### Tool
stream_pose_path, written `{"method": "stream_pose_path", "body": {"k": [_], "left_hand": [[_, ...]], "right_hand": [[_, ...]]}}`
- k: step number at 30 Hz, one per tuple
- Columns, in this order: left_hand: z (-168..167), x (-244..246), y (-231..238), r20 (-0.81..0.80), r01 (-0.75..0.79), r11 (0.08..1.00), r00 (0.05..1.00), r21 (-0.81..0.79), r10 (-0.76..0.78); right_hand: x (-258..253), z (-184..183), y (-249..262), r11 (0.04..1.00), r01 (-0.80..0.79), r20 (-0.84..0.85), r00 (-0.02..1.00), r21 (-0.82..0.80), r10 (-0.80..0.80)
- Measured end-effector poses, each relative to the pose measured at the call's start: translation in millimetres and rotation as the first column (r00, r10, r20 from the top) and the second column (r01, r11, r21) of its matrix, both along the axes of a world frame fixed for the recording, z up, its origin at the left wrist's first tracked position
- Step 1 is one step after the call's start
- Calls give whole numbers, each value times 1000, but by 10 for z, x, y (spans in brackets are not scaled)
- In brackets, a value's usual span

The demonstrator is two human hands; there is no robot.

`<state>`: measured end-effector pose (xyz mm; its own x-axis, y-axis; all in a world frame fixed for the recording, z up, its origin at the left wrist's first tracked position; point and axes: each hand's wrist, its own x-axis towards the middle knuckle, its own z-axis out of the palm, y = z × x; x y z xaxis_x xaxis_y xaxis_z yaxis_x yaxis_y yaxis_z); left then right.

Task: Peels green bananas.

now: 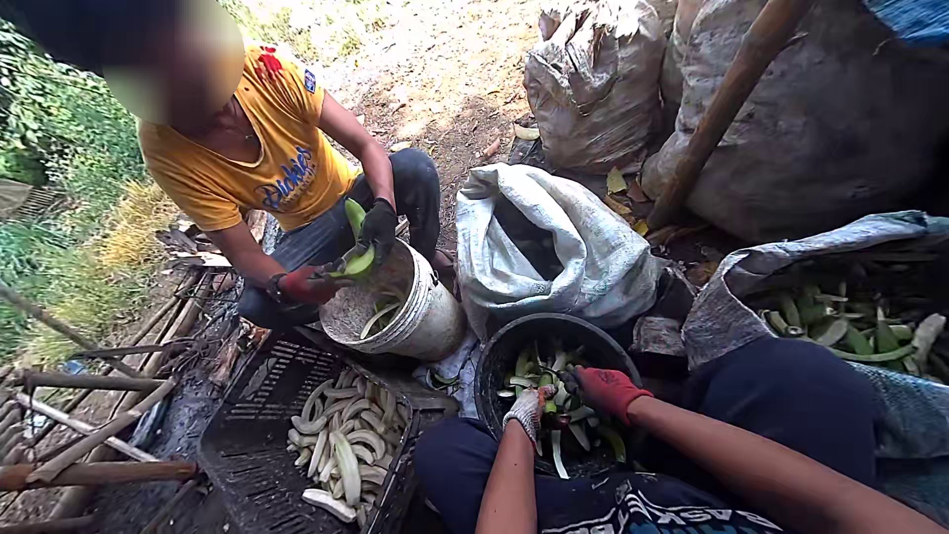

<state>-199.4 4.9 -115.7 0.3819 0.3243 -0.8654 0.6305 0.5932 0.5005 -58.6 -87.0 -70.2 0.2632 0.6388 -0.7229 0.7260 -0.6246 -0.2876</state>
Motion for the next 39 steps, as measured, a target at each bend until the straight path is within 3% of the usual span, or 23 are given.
{"method": "stream_pose_path", "body": {"k": [7,14,18,20,23,25,28,30,33,36,39], "left_hand": [[-150,-27,29,-47,-1,1000,999,-15,0],[-383,-107,30,-130,228,970,968,84,-216],[-273,-185,-35,-107,163,985,982,57,-156],[-244,-175,-32,-138,206,971,972,119,-189],[-198,-131,-58,-230,392,884,913,254,-338],[-108,-89,-82,-179,416,848,909,328,-376],[206,-53,-187,148,88,938,978,334,-144],[564,-49,-135,338,-76,934,940,349,-49],[842,-130,37,446,-315,887,883,339,144],[894,-93,143,525,-712,700,617,56,586],[679,-38,139,528,-851,518,402,-87,748]], "right_hand": [[-31,-143,51,995,-74,0,997,-66,74],[-188,-279,198,978,-59,-20,998,-201,56],[-181,-411,215,973,-69,-53,997,-220,59],[-141,-461,190,979,-62,-71,996,-193,49],[-107,-509,133,984,-40,-82,996,-175,26],[-92,-498,118,984,-38,-87,996,-174,23],[-85,-476,81,981,-27,-86,996,-192,11],[-84,-491,82,983,2,-71,997,-182,-15],[-132,-350,58,989,-8,-54,999,-150,-1],[-19,-22,-42,998,54,-138,989,20,-51],[44,129,-182,921,286,-364,914,265,-180]]}}
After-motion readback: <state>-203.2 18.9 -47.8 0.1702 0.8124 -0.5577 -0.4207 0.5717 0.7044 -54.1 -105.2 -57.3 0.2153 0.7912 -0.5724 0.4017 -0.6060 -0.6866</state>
